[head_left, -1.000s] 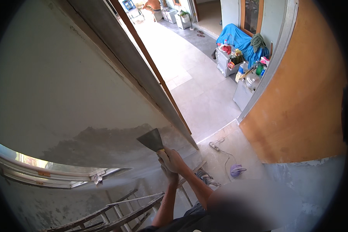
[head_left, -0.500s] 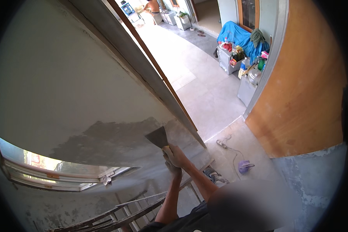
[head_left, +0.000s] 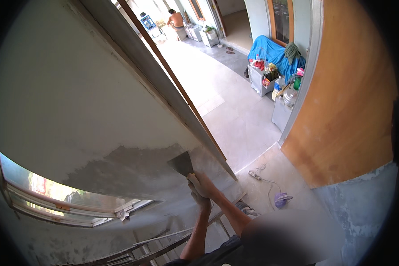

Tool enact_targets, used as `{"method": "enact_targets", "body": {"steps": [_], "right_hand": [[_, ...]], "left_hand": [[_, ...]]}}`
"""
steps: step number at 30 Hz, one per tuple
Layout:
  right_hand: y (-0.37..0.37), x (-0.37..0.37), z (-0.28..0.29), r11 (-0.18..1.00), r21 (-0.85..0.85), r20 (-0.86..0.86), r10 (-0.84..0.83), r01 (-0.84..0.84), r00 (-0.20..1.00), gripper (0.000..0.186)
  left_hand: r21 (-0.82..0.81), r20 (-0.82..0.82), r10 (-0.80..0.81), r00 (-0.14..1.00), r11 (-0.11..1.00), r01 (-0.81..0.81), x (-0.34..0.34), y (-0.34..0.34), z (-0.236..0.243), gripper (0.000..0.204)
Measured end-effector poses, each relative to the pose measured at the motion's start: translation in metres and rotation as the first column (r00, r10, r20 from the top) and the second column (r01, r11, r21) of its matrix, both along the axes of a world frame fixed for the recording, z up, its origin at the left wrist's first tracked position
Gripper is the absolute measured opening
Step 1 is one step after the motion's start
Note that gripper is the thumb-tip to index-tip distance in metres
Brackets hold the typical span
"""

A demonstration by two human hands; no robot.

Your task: The person uses a putty knife to apply and smooth plaster onto an interior wall surface while standing on a ladder.

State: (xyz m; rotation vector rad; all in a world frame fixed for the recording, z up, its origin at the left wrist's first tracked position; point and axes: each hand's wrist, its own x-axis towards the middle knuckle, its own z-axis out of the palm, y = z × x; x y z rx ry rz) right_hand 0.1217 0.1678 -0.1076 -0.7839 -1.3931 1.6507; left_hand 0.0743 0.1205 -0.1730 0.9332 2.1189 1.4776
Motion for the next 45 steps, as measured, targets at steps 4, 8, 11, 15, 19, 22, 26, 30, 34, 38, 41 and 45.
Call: {"method": "enact_targets", "body": {"steps": [4,8,11,15,19,22,26,30,34,38,41,45], "right_hand": [[0.005,0.003,0.032,0.997,0.08,0.047,-0.008,0.004,0.999,0.031],[0.006,0.0,0.012,0.997,0.057,-0.018,-0.057,0.058,0.998,0.032],[0.001,0.004,0.006,0.999,-0.049,-0.032,-0.004,0.002,0.999,0.032],[0.009,0.011,0.04,0.995,0.094,0.147,-0.001,-0.013,0.989,0.029],[0.007,0.009,0.026,0.984,0.177,0.096,-0.055,0.037,0.994,0.03],[0.004,0.01,0.013,0.999,0.017,0.048,-0.034,0.033,0.998,0.031],[0.017,0.009,0.047,0.998,0.035,0.085,0.043,-0.046,0.995,0.028],[0.021,0.01,0.066,0.988,0.156,0.123,-0.004,-0.015,0.992,0.028],[0.012,0.016,0.031,0.997,0.071,0.113,-0.016,0.008,0.993,0.03],[0.009,0.019,0.022,0.997,0.037,0.164,0.064,-0.071,0.984,0.033],[0.009,0.017,0.025,0.995,0.071,0.151,0.057,-0.068,0.987,0.034],[0.005,0.011,0.009,0.998,0.041,0.191,0.03,-0.038,0.981,0.034]], "left_hand": [[0.01,0.01,0.007,1.0,1.0,-0.007,-0.001,0.004,0.004,0.054],[0.021,0.01,-0.014,1.0,1.0,0.014,0.006,0.012,0.008,0.054],[0.006,0.013,-0.007,1.0,1.0,0.007,0.007,0.01,0.006,0.055],[0.003,0.02,0.005,1.0,1.0,-0.005,0.007,0.008,0.008,0.056],[0.012,0.021,-0.01,1.0,1.0,0.01,0.01,0.014,0.014,0.056],[-0.002,0.029,-0.008,1.0,1.0,0.008,0.012,0.013,0.011,0.057],[0.007,0.032,0.004,0.999,1.0,-0.004,0.006,0.013,0.015,0.058],[0.015,0.04,-0.003,0.999,1.0,0.003,0.008,0.019,0.021,0.059],[0.0,0.042,-0.002,0.999,1.0,0.002,0.011,0.014,0.016,0.059],[-0.011,0.039,0.022,0.999,1.0,-0.022,0.013,0.006,0.012,0.06],[-0.008,0.041,0.025,0.999,1.0,-0.025,0.012,0.006,0.015,0.061],[-0.006,0.061,0.011,0.998,1.0,-0.011,0.012,0.006,0.021,0.062]]}}
